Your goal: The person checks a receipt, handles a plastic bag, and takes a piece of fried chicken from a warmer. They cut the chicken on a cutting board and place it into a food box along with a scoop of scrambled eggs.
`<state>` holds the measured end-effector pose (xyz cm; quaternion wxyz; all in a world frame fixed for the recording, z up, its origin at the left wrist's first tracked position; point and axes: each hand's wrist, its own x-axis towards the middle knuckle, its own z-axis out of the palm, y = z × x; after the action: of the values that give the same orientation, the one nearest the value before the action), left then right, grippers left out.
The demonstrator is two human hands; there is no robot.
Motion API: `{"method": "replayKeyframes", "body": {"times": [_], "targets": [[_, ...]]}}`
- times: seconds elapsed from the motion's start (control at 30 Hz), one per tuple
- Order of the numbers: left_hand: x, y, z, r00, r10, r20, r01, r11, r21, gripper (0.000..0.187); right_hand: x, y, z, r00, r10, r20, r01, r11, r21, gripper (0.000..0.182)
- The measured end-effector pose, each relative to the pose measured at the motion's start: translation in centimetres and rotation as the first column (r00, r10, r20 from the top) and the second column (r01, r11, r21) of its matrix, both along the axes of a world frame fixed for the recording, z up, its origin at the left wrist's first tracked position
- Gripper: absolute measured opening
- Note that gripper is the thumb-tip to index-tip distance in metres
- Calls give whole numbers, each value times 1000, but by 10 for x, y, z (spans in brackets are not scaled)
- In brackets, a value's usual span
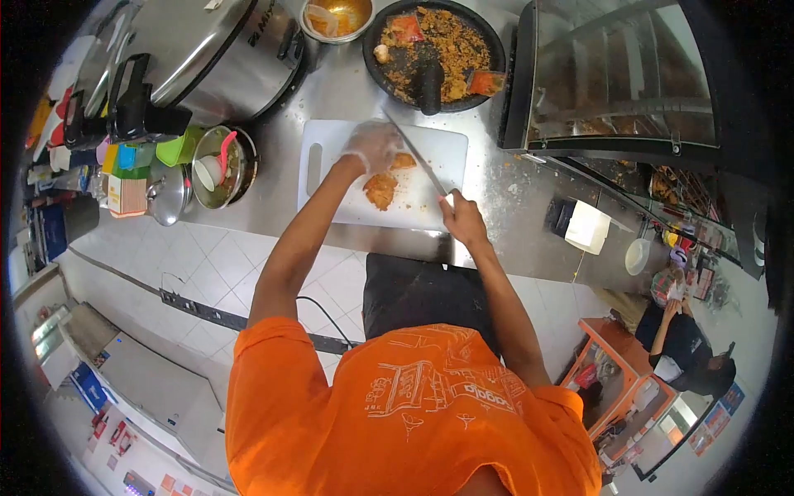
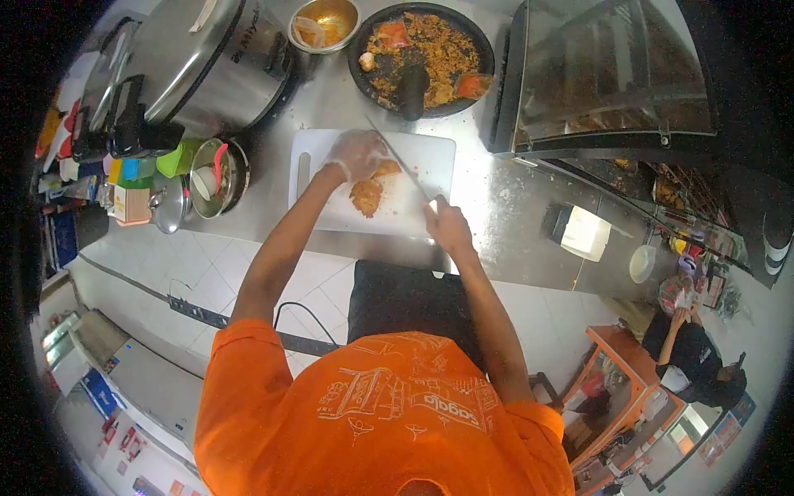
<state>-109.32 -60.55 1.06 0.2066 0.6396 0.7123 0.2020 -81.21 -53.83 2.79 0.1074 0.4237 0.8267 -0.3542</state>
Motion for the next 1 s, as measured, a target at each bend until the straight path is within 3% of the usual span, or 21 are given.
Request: {"method": "replayKeyframes", "body": {"times": [0.03, 0.1, 0.2, 0.33, 0.4, 0.53, 0.6, 0.73, 0.77, 1.0], "targets": [[1, -2, 0, 1000, -8, -2, 8, 1000, 1, 18, -4, -2, 4, 1000, 5, 1, -5, 1000, 1, 46], [3, -7, 0, 965, 246, -91, -203, 920, 334, 22, -11, -5, 12, 999, 8, 38, -8, 1000, -8, 45], [-10, -1, 1, 982, 161, -95, -117, 925, 361, 28, -24, -5, 23, 995, 59, 85, -53, 996, -72, 45], [-23, -2, -21, 987, 72, -146, -26, 955, 295, 23, -35, -10, 20, 991, 113, 71, -114, 993, 19, 46], [-25, -1, -26, 983, 127, -132, -99, 974, 205, 23, -42, -7, 24, 986, 126, 109, -127, 992, -2, 47], [-20, -9, -9, 977, 195, -82, -177, 966, 187, 21, -60, 19, 49, 957, 200, 210, -193, 980, -55, 46], [-9, -20, -7, 942, 332, -54, -314, 926, 207, 21, -67, 41, 53, 909, 362, 206, -360, 932, -44, 46], [4, -38, -23, 923, 373, -97, -367, 927, 79, 31, -82, 72, 34, 810, 544, 217, -541, 837, -80, 45], [6, -40, -27, 924, 375, -79, -371, 927, 56, 33, -82, 76, 26, 798, 567, 204, -575, 818, -23, 43], [6, -44, -18, 940, 335, -59, -337, 941, -20, 34, -80, 82, 23, 785, 603, 142, -611, 792, 19, 42]]}}
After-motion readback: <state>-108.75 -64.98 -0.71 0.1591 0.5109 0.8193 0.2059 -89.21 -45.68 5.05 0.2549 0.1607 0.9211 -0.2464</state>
